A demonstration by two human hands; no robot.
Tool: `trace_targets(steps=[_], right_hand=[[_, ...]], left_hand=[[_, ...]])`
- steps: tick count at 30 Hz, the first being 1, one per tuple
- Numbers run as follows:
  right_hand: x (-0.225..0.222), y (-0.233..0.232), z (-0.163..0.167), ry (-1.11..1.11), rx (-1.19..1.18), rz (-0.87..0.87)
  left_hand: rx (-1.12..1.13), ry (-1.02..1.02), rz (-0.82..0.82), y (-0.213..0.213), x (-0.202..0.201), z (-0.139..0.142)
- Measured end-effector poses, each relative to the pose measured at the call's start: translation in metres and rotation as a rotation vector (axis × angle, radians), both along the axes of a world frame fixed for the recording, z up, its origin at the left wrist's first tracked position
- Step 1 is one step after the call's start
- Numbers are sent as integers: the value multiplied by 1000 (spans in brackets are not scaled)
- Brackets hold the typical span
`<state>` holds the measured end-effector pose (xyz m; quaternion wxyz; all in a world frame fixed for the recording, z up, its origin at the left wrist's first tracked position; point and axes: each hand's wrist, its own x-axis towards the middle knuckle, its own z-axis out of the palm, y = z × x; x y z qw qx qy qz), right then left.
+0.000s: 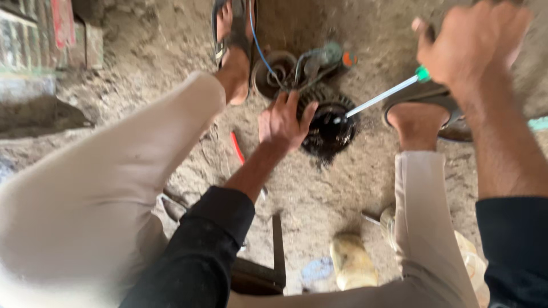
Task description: The person sits on a chair working on a water pump assembly placed on the ground. They use a screwdriver on the pump housing, then use pliers with both hands to grip and work on a component inside the pump housing, repeatedly pulling and repositioning the pliers.
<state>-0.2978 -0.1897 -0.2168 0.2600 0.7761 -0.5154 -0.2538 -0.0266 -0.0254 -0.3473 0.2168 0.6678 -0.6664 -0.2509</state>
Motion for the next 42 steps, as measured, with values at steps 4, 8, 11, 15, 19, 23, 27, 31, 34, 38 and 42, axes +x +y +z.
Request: trace_targets(steps=[4, 8, 11, 15, 19, 23, 27, 31, 34, 38, 42], right_hand=[[-1, 8, 4, -109, 16, 28], [18, 35, 30, -274, 320, -303], [25, 51, 57, -329, 417, -413], [39, 68, 76, -431, 355, -186], [71, 96, 86, -235, 486, -485], [110, 130, 102, -381, 389, -372], [133, 161, 116, -479, 347, -364], [119, 166, 118, -697, 370, -531], [84, 145, 116, -962, 381, -478], [37, 114, 114, -1009, 482, -517], [19, 109, 130, -959, 473, -688]], left_hand=[[293, 71, -49, -2, 2, 2], [212, 57, -51, -5, 3, 4], [186, 70, -24, -4, 5, 2], [131, 30, -3, 0, 11, 1], [163, 21, 4, 3, 15, 1], [382, 32, -56, 0, 14, -1], [302, -29, -72, -1, 13, 4], [533, 6, -110, -11, 11, 14], [597, -12, -131, -22, 4, 20], [503, -24, -101, -26, -2, 22], [352, 10, -23, -18, 1, 23]])
